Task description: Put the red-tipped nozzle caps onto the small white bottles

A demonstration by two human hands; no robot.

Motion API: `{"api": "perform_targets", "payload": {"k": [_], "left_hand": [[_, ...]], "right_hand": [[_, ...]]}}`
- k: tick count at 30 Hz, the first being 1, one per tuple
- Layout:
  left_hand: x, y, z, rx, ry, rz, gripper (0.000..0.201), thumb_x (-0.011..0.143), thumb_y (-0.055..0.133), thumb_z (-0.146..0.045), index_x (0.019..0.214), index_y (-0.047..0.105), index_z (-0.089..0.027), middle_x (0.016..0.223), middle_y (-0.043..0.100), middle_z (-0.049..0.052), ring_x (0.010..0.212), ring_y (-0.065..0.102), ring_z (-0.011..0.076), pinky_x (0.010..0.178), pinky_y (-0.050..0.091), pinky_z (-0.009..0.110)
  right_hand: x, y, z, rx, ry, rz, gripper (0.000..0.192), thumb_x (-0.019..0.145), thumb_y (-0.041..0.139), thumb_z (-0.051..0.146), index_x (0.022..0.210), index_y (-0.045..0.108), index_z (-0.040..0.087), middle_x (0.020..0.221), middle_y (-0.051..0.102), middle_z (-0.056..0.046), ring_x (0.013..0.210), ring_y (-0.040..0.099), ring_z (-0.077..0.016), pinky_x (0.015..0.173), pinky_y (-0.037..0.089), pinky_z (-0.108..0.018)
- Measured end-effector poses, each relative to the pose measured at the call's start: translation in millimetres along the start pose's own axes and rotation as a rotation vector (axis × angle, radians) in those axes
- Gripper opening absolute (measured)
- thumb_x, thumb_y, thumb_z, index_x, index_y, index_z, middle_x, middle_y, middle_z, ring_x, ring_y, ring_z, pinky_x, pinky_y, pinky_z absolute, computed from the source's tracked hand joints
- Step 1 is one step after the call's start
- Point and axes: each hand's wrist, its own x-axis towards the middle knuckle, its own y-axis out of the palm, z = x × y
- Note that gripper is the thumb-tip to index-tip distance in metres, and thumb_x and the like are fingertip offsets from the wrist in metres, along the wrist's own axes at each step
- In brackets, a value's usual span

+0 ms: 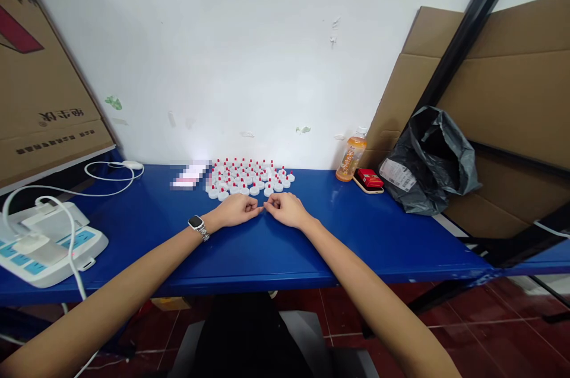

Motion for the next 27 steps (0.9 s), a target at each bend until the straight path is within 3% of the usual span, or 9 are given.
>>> {"api": "perform_targets", "payload": {"k": [18, 22, 27], "left_hand": [[1, -1.2, -1, 0.006, -0.004, 0.002, 0.039, 0.091, 0.051, -0.043, 0.061, 0.051, -0.020, 0.057, 0.054, -0.001, 0.053, 0.045, 0.0144, 0.056, 0.025, 0.029], [0, -1.7, -3, 0.020, 0.007, -0.006, 0.043, 0.095, 0.047, -0.046, 0.060, 0.047, -0.020, 0.056, 0.053, 0.000, 0.052, 0.044, 0.0144, 0.057, 0.024, 0.029], [0, -1.1, -3, 0.022, 0.020, -0.007, 0.043, 0.096, 0.046, -0.046, 0.062, 0.044, -0.020, 0.057, 0.053, 0.000, 0.052, 0.043, 0.0141, 0.056, 0.023, 0.029]], "right_hand": [[0, 4, -2, 0.057, -0.013, -0.052, 0.031, 0.093, 0.057, 0.042, 0.073, 0.064, 0.020, 0.059, 0.060, 0.003, 0.056, 0.051, -0.0112, 0.057, 0.033, -0.024], [3, 2, -1, 0.032, 0.075, -0.150, 0.029, 0.090, 0.059, 0.042, 0.071, 0.062, 0.020, 0.060, 0.060, 0.003, 0.056, 0.052, -0.0119, 0.058, 0.033, -0.025], [14, 5, -3, 0.028, 0.185, -0.296, 0.019, 0.087, 0.063, 0.042, 0.094, 0.064, 0.024, 0.062, 0.064, 0.005, 0.061, 0.058, -0.0147, 0.059, 0.032, -0.025]]}}
